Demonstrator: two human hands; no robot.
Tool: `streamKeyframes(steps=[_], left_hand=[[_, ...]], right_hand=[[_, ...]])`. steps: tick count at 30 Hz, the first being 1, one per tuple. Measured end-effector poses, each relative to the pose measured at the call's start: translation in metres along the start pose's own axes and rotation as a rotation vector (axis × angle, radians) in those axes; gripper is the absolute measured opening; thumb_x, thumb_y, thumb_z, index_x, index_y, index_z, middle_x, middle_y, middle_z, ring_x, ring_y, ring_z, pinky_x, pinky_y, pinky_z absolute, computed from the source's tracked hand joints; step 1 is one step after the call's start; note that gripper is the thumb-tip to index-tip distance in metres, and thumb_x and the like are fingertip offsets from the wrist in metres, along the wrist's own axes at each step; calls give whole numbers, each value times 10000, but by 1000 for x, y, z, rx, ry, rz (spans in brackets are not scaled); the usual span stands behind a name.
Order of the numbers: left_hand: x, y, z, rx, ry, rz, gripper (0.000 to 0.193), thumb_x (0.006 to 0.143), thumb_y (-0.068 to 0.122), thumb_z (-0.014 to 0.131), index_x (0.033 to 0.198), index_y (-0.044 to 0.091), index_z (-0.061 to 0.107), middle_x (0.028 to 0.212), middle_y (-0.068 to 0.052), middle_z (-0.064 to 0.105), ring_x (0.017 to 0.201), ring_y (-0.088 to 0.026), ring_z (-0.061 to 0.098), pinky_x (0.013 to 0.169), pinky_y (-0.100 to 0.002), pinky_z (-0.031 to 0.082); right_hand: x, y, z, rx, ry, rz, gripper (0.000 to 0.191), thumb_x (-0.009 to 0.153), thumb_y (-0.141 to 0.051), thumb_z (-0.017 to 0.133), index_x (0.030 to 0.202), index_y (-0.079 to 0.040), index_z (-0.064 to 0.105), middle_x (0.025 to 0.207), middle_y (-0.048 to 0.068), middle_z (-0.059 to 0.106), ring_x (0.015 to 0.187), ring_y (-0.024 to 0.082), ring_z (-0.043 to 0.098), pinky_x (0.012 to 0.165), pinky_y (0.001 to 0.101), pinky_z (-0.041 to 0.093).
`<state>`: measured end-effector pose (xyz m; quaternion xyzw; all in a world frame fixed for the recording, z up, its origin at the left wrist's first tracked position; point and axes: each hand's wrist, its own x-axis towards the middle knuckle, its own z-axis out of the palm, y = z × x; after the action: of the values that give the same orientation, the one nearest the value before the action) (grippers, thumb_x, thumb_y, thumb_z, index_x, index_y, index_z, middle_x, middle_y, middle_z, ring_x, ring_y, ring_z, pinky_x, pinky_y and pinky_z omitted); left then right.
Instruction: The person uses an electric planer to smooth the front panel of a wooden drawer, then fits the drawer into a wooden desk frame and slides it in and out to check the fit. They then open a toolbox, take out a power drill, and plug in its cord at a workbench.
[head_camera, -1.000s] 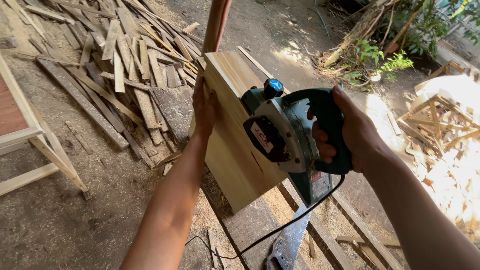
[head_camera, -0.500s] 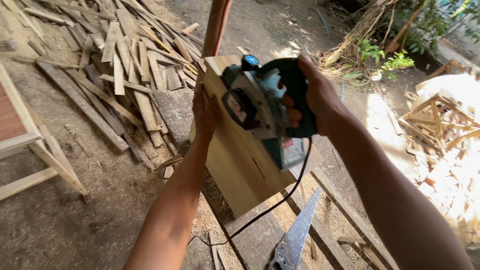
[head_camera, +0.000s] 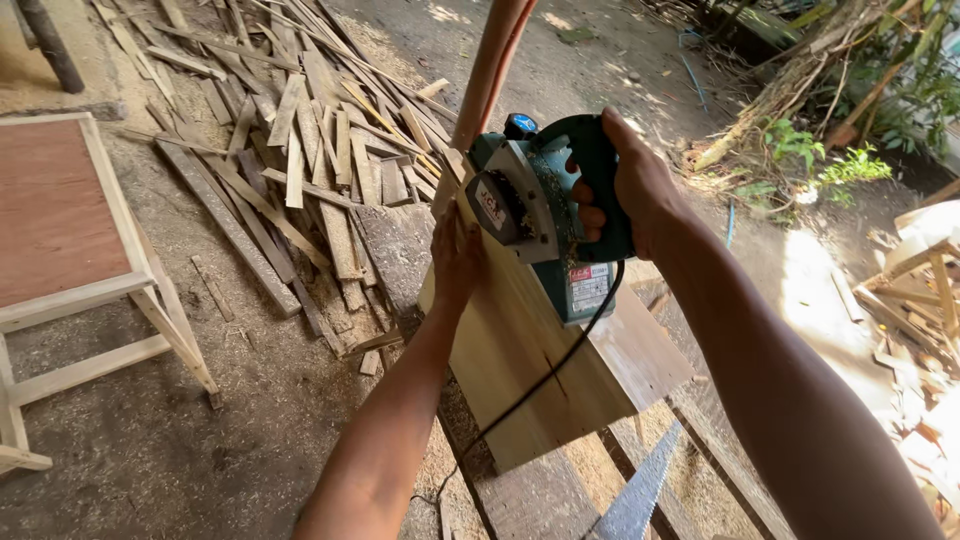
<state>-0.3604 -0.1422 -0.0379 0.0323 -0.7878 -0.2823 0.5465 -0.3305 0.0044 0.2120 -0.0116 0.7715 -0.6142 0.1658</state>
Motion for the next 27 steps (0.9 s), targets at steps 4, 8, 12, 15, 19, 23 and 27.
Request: streamKeyframes(steps=[4,8,12,15,19,23,27], left_hand=[[0,0,0,-50,-48,-57,496,1115,186,508,1554,-9,384,1607,-222,417,1474,-407,427,1218,-511,364],[1,-4,-1,-64,-170,-127,501,1114,192,469,1564,-8,373,1623,-201,391,1495,-397,382,1237,-509,303],[5,-6,-2,-163,-245,-242,509,1113,236,439,1580,47,363,1648,-174,368,1527,-367,318,1258,-479,260],[8,-7,-4,-355,-351,-471,544,1092,264,413,1593,66,338,1651,-162,333,1534,-352,261,1256,-470,209],[12,-8,-8,-469,-363,-533,567,1084,304,362,1601,77,316,1662,-148,315,1538,-328,261,1260,-444,205],[15,-8,-9,-468,-414,-533,577,1105,304,269,1627,58,255,1672,-184,236,1546,-358,191,1245,-458,165],[17,-7,-17,-637,-318,-681,565,1111,328,270,1610,63,247,1671,-177,252,1525,-346,252,1224,-447,240]], right_hand=[[20,-7,9,-14,0,-6,636,1002,-676,336,961,-99,600,625,28,505,464,151,441,437,349,413],[44,-12,17,-36,11,-41,652,1000,-684,343,971,-87,603,626,27,508,451,140,452,419,340,427],[73,-15,25,-45,5,-67,749,962,-769,330,965,-72,604,633,22,512,443,133,468,411,331,439],[98,-17,31,-75,1,-119,822,918,-823,312,975,-63,619,653,21,541,467,125,508,430,325,467],[127,-24,41,-37,-60,-147,908,855,-885,287,978,-54,629,655,22,541,477,137,510,434,324,457],[128,-24,42,36,-80,-202,945,841,-897,295,1002,-37,649,652,42,531,495,165,523,451,349,470],[81,-14,19,215,20,-60,812,863,-847,351,981,-95,635,636,50,519,454,200,477,427,389,418]])
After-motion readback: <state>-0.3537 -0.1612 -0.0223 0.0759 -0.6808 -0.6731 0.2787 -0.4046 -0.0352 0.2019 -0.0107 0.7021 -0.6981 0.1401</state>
